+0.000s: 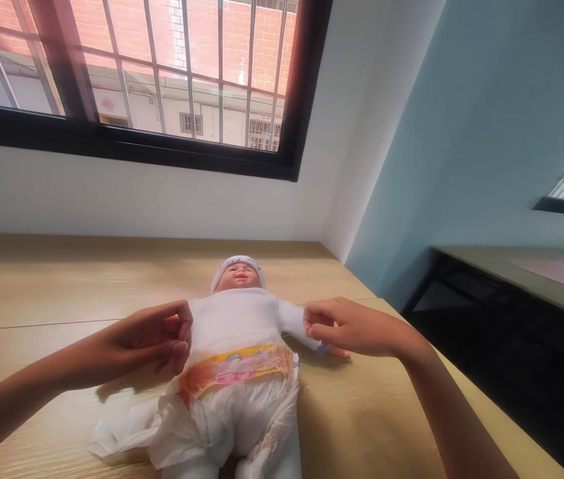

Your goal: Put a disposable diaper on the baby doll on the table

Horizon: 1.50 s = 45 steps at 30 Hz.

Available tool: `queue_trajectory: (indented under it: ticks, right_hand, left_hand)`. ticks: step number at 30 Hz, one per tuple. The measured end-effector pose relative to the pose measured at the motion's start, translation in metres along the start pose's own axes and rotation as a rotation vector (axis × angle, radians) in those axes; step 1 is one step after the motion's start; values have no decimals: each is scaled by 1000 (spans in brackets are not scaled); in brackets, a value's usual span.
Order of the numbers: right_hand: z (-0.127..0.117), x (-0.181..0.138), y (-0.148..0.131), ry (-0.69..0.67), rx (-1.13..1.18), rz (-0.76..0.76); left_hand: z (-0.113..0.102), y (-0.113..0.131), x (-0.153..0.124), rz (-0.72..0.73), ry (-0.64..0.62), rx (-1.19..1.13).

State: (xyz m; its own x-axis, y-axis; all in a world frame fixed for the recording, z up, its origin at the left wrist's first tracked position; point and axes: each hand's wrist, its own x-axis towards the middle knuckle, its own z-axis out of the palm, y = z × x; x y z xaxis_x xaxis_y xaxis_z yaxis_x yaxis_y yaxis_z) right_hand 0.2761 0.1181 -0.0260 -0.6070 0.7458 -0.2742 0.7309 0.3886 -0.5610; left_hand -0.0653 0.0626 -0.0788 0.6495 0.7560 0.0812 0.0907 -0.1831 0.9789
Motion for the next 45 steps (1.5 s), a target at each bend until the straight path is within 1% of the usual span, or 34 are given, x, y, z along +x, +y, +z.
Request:
queue_trajectory:
  ticks: [6, 13, 17, 21, 23, 25, 27, 29, 31, 34, 37, 39, 42, 43, 45]
  right_hand:
    - [-5, -10, 1, 59, -33, 3]
    - [-4, -8, 5, 21, -29, 23]
    - [-4, -7, 9, 23, 14, 29]
    - [-4, -10, 13, 34, 111, -5]
    - [-4, -10, 13, 49, 194, -37]
    - [1, -5, 8, 99, 324, -102]
    - [10, 7, -1, 206, 529, -209]
    - [24, 22, -13, 339, 808, -333]
    - [38, 35, -25, 383, 1043, -399]
    - [51, 38, -37, 333, 1248, -429]
    - [52, 27, -37, 251, 1309, -450]
    - [53, 20, -34, 180, 1253, -444]
    - [58, 17, -31, 48, 1104, -396]
    - [60, 17, -31, 18, 1041, -374]
    - [63, 18, -33, 2, 901, -336]
  left_hand:
    - [3, -4, 2, 2, 26, -12]
    - [3, -8, 4, 3, 42, -18]
    - [3, -9, 3, 1, 31, -33]
    - [3, -8, 3, -5, 60, -52]
    - [2, -8, 4, -2, 84, -59]
    - [1, -9, 4, 3, 104, -64]
    - [2, -10, 5, 1, 113, -65]
    - [7, -9, 6, -4, 105, -61]
    - [14, -8, 5, -22, 96, -47]
    - [22, -3, 0, -72, 109, 23]
    - [21, 0, -6, -122, 137, 170]
    - [19, -1, -11, -159, 152, 293]
    - [17, -1, -16, -219, 164, 457]
    - [17, -1, -17, -236, 158, 498]
    - [18, 0, -18, -258, 137, 563]
